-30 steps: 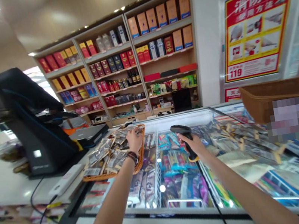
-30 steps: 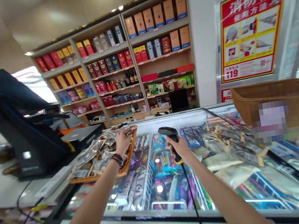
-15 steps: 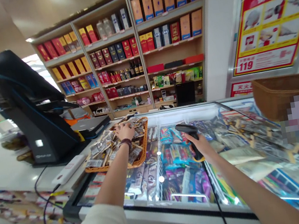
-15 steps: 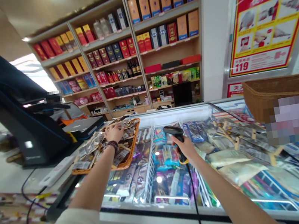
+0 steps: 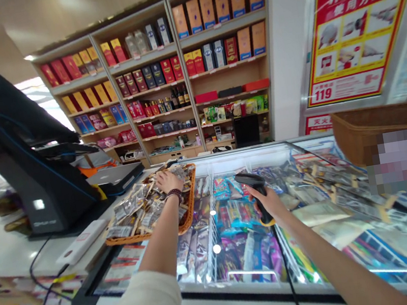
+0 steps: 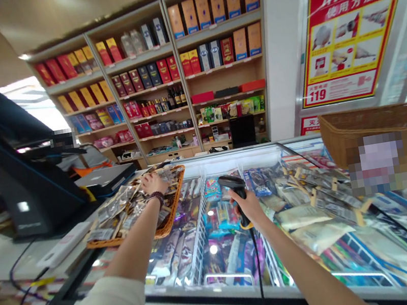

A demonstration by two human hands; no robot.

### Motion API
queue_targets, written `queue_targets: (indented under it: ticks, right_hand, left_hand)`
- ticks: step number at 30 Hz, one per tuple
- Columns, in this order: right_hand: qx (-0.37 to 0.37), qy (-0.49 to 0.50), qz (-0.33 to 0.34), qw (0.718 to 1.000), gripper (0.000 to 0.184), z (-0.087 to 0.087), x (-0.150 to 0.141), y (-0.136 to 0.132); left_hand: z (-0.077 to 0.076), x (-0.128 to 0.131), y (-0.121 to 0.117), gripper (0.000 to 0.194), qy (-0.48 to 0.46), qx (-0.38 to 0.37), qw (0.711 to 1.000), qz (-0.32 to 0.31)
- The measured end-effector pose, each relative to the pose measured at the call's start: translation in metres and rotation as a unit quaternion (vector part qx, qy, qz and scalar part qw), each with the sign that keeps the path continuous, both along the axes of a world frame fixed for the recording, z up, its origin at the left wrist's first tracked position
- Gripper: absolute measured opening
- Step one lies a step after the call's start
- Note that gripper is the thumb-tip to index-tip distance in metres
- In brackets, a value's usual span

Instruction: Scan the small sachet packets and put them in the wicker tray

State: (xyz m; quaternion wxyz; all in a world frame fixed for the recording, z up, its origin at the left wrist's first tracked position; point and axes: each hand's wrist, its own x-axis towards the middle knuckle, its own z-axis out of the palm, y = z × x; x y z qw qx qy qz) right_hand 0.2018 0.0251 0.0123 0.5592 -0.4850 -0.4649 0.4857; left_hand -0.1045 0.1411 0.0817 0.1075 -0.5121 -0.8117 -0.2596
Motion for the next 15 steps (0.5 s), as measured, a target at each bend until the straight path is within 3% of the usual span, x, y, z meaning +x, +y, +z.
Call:
queue_targets:
  ticks: [7,13,15]
  right_hand:
    - [0.011,-0.023,0.013,1.0,0.051,-0.001,0.0,0.001]
    - [0.032,-0.003,0.001,0.999,0.053,-0.004,-0.001,0.002]
    - [0.036,-0.002,-0.005,0.999,0.055,-0.001,0.001,0.0]
  left_hand:
    - [-0.002,0.007,-0.004,0.028,0.005,0.023,0.998,-0.062]
    - [0.014,0.032,-0.008,0.015,-0.087,-0.003,0.981,-0.176]
    - [0.012,0.048,-0.008,0.013,-0.18,0.015,0.957,-0.226]
